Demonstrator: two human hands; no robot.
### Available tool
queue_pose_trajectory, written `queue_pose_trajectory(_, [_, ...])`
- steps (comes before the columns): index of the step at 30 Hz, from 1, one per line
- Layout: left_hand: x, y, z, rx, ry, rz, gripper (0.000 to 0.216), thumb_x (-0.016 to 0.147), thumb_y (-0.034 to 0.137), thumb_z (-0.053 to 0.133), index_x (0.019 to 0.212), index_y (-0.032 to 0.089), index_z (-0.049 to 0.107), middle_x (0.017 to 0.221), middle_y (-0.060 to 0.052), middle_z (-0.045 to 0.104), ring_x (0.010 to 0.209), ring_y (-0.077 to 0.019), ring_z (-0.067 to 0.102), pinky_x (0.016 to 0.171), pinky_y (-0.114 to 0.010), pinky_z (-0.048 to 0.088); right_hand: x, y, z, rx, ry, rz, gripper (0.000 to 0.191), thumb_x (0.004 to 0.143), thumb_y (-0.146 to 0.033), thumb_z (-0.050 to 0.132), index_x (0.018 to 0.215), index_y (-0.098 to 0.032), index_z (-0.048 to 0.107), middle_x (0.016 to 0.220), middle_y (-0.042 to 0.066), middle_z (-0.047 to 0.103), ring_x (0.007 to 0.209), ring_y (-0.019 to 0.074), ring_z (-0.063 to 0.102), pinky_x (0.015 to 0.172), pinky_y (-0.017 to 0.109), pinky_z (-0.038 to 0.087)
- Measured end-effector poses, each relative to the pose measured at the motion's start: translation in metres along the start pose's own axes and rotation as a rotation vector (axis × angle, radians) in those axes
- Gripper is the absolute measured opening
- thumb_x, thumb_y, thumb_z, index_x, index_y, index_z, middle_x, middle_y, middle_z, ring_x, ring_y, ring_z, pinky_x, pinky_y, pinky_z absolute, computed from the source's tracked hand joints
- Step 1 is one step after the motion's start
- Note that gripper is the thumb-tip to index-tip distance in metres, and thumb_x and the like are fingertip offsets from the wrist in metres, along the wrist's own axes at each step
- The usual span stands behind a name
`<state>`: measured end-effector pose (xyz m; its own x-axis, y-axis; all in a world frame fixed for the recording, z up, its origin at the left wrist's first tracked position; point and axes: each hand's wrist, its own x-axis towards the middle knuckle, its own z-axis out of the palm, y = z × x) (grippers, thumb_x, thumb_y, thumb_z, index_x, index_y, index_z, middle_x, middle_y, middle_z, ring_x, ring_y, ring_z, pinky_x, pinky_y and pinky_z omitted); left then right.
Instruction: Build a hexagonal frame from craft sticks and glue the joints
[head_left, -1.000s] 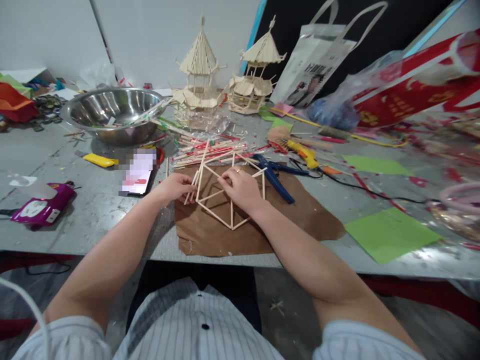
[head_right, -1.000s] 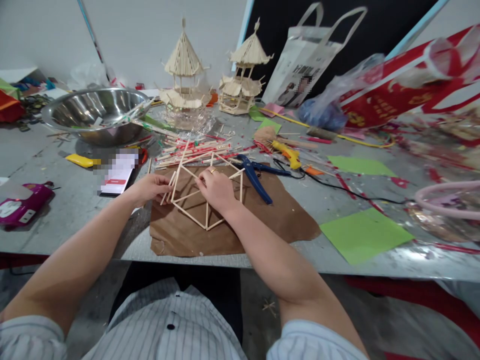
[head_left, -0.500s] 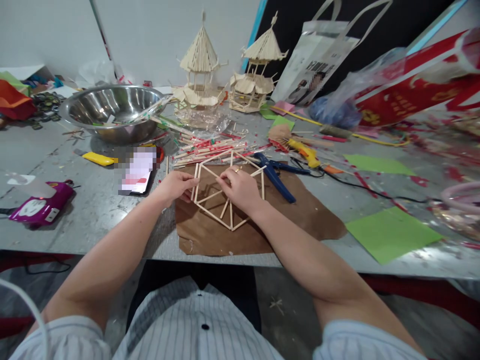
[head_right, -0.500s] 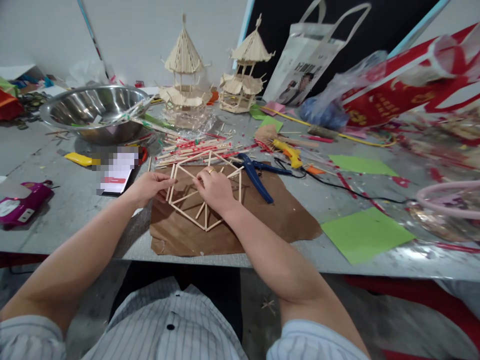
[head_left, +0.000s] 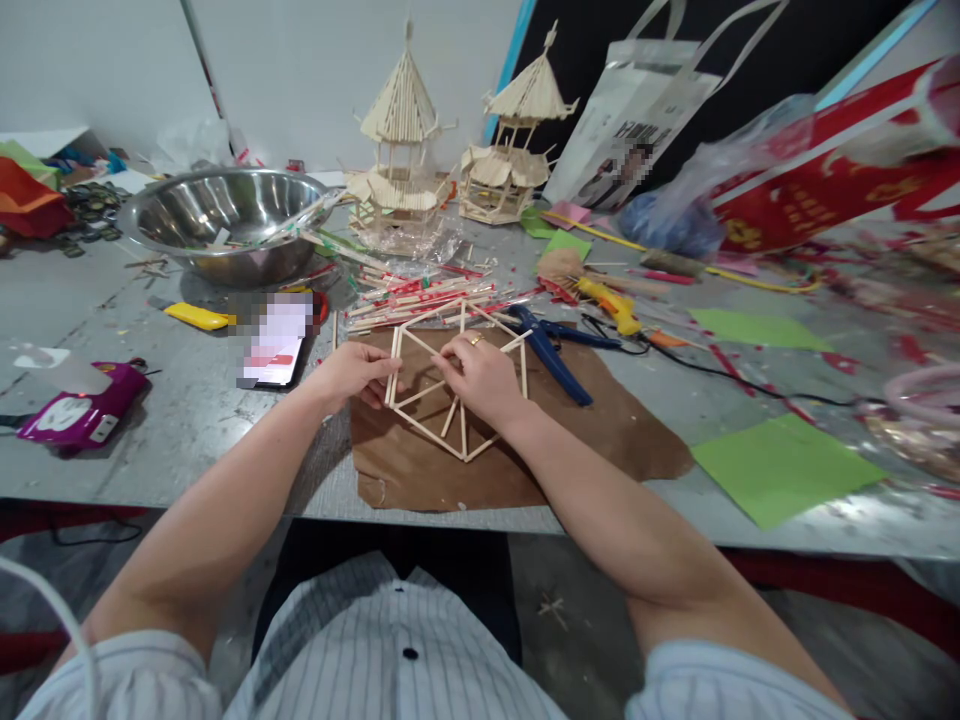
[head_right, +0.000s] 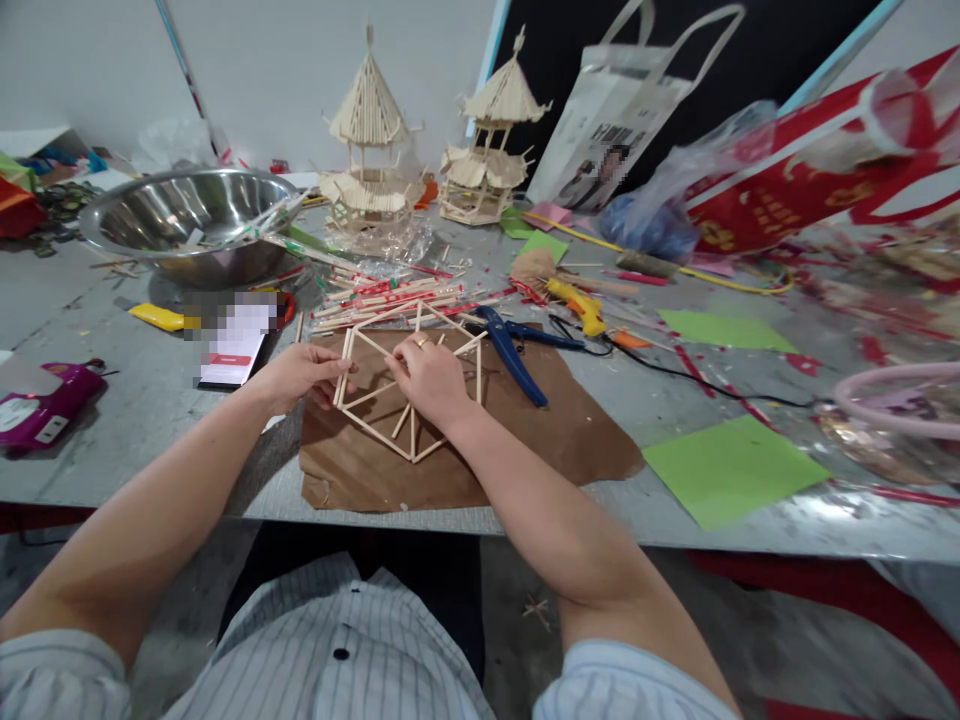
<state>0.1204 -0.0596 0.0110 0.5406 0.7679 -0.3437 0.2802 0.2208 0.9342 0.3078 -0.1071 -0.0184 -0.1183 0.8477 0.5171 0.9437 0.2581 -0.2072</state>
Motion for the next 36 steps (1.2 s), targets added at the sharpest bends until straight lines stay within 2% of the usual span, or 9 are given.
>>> queue_pose_trajectory(7, [0.0007,-0.0020,-0.0018,-0.017,-0.049,-0.009,0.035,0.062,0.038,0.065,0.085,0.012,0.061,0.063,-0.004,0.065,0.044,-0.0107,0.056,0.040,-0.021,0.043,-0.0003,0.0011,0.0006,0.006,0.009,0.019,0.030,0.083,-0.039,0.036,0.077,-0.018,0.056,0.082,0.007,0.058,0.076,0.0178,0.053,0.065,0.027,0.037])
queue_pose_trajectory(26, [-0.0012,0.0006,0.0012,-0.047,-0.045,-0.016,0.033,0.063,0.037,0.064,0.083,0.012,0.060,0.061,-0.003,0.065,0.043,-0.0107,0.056,0.038,-0.020,0.043,0.0000,0.0027,0.0020,-0.002,0.023,-0.015,0.026,0.083,-0.035,0.039,0.077,-0.017,0.056,0.081,0.006,0.057,0.076,0.0166,0.054,0.066,0.026,0.037])
queue_pose_trajectory(36, [0.0019,-0.0039,-0.0038,-0.119,-0.115,0.009,0.032,0.065,0.038,0.062,0.083,0.012,0.060,0.065,-0.005,0.066,0.044,-0.0104,0.056,0.039,-0.020,0.044,-0.0003,0.0036,0.0025,0.038,0.028,-0.025,0.027,0.083,-0.036,0.038,0.077,-0.017,0.057,0.081,0.006,0.057,0.073,0.0161,0.053,0.066,0.026,0.038])
